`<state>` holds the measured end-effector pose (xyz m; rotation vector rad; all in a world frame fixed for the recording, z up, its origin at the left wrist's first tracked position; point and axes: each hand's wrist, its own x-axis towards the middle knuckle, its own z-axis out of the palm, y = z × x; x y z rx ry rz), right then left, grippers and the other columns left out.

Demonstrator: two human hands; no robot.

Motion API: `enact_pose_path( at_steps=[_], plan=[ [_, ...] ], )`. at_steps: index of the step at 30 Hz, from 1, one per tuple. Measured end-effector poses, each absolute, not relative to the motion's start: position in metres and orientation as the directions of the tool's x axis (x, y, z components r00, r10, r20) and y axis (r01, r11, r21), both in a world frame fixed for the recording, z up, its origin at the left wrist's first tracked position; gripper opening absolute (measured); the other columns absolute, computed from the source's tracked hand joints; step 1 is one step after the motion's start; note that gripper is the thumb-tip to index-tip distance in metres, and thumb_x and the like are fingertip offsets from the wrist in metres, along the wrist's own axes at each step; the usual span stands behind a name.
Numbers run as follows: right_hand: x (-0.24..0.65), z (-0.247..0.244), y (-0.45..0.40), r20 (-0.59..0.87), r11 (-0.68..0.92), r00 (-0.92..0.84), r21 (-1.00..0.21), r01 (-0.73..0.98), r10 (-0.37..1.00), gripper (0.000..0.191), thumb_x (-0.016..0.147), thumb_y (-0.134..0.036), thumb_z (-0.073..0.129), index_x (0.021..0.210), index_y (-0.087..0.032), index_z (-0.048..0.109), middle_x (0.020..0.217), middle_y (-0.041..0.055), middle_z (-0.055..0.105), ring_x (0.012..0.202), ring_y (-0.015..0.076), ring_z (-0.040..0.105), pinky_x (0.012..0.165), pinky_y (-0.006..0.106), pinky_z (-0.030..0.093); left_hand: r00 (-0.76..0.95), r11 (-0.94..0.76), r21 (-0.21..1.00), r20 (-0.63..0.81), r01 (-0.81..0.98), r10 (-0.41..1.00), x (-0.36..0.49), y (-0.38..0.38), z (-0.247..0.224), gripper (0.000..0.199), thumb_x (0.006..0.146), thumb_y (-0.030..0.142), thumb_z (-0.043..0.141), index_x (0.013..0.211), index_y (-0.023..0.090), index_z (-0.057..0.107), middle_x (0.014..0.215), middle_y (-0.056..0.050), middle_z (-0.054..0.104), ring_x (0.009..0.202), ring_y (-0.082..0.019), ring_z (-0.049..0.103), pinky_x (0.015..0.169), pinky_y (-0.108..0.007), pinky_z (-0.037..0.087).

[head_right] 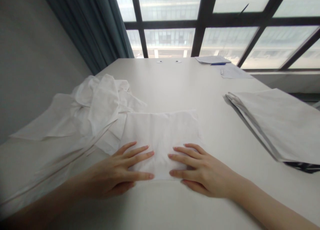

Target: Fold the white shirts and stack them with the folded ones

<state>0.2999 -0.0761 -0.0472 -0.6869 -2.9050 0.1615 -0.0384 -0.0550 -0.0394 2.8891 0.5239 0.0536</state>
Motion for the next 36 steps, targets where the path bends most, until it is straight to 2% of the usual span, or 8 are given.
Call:
enact_pose_path(
  at_steps=[4,11,17,19,22,27,32,36],
  plan=[
    [0.303,-0.045,-0.073,0.138,0.887,-0.88,-0.166,0.432,0.454,0.037,0.095,-0.025,0.053,0.13,-0.031,0.06,0.149,0.0007,0.048,0.144,0.0239,0.031,0.115,0.046,0.029,0.941,-0.921,0.212,0.014,0.328,0.339,-0.038,-0.054,-0.041,0.056,0.091,0.021,0.057,0.141,0.041,0.045,0.158,-0.004,0.032,0.144,-0.031,0.03,0.117,-0.056,0.018],
    [0.311,-0.04,-0.068,0.186,0.898,-0.88,-0.157,0.412,0.437,0.03,0.092,-0.026,0.057,0.121,-0.025,0.066,0.142,0.0048,0.056,0.14,0.0241,0.038,0.114,0.045,0.029,0.958,-0.931,0.248,0.026,0.269,0.284,-0.039,-0.05,-0.039,0.044,0.096,0.035,0.053,0.14,0.033,0.048,0.155,-0.003,0.038,0.144,-0.027,0.031,0.12,-0.05,0.012],
    [0.311,-0.046,-0.066,0.33,0.881,-0.819,-0.238,0.409,0.47,0.016,0.091,-0.021,0.06,0.103,-0.021,0.072,0.122,0.008,0.069,0.126,0.0219,0.055,0.109,0.042,0.036,0.936,-0.897,0.33,0.086,0.296,0.34,-0.039,-0.05,-0.042,0.033,0.094,0.019,0.051,0.123,0.031,0.061,0.147,-0.001,0.05,0.142,-0.022,0.036,0.121,-0.045,0.014],
    [0.309,-0.049,-0.066,0.337,0.867,-0.801,-0.252,0.431,0.495,0.016,0.092,-0.023,0.061,0.104,-0.021,0.071,0.12,0.0075,0.071,0.124,0.0211,0.056,0.107,0.04,0.039,0.918,-0.876,0.366,0.12,0.313,0.378,-0.039,-0.05,-0.044,0.032,0.093,0.015,0.051,0.116,0.032,0.065,0.142,0.001,0.055,0.14,-0.019,0.04,0.12,-0.042,0.014],
    [0.307,-0.053,-0.068,0.27,0.845,-0.803,-0.237,0.48,0.532,0.027,0.093,-0.027,0.06,0.119,-0.024,0.067,0.131,0.0063,0.065,0.131,0.0211,0.05,0.107,0.04,0.04,0.91,-0.869,0.379,0.135,0.319,0.393,-0.038,-0.05,-0.046,0.031,0.093,0.016,0.052,0.116,0.033,0.065,0.141,0.001,0.056,0.138,-0.019,0.041,0.12,-0.042,0.015],
    [0.307,-0.055,-0.069,0.167,0.837,-0.823,-0.197,0.511,0.542,0.041,0.097,-0.024,0.052,0.136,-0.035,0.056,0.15,0.0018,0.046,0.143,0.0227,0.034,0.11,0.045,0.036,0.925,-0.896,0.29,0.078,0.337,0.373,-0.036,-0.052,-0.045,0.043,0.092,0.017,0.051,0.131,0.034,0.056,0.15,-0.003,0.045,0.142,-0.025,0.036,0.119,-0.05,0.019],
    [0.306,-0.053,-0.072,0.106,0.843,-0.84,-0.154,0.515,0.532,0.054,0.095,-0.017,0.05,0.142,-0.043,0.047,0.158,-0.0006,0.034,0.145,0.026,0.028,0.112,0.051,0.033,0.919,-0.903,0.225,0.067,0.366,0.389,-0.032,-0.058,-0.043,0.052,0.09,0.014,0.049,0.139,0.033,0.05,0.154,-0.005,0.04,0.143,-0.028,0.032,0.117,-0.053,0.021],
    [0.306,-0.054,-0.074,0.097,0.839,-0.835,-0.117,0.531,0.542,0.056,0.096,-0.018,0.049,0.144,-0.045,0.043,0.159,-0.0024,0.031,0.146,0.0255,0.026,0.113,0.051,0.031,0.914,-0.902,0.207,0.074,0.378,0.399,-0.031,-0.059,-0.042,0.052,0.089,0.014,0.05,0.138,0.032,0.051,0.153,-0.005,0.04,0.143,-0.028,0.032,0.117,-0.054,0.021]
  ],
)
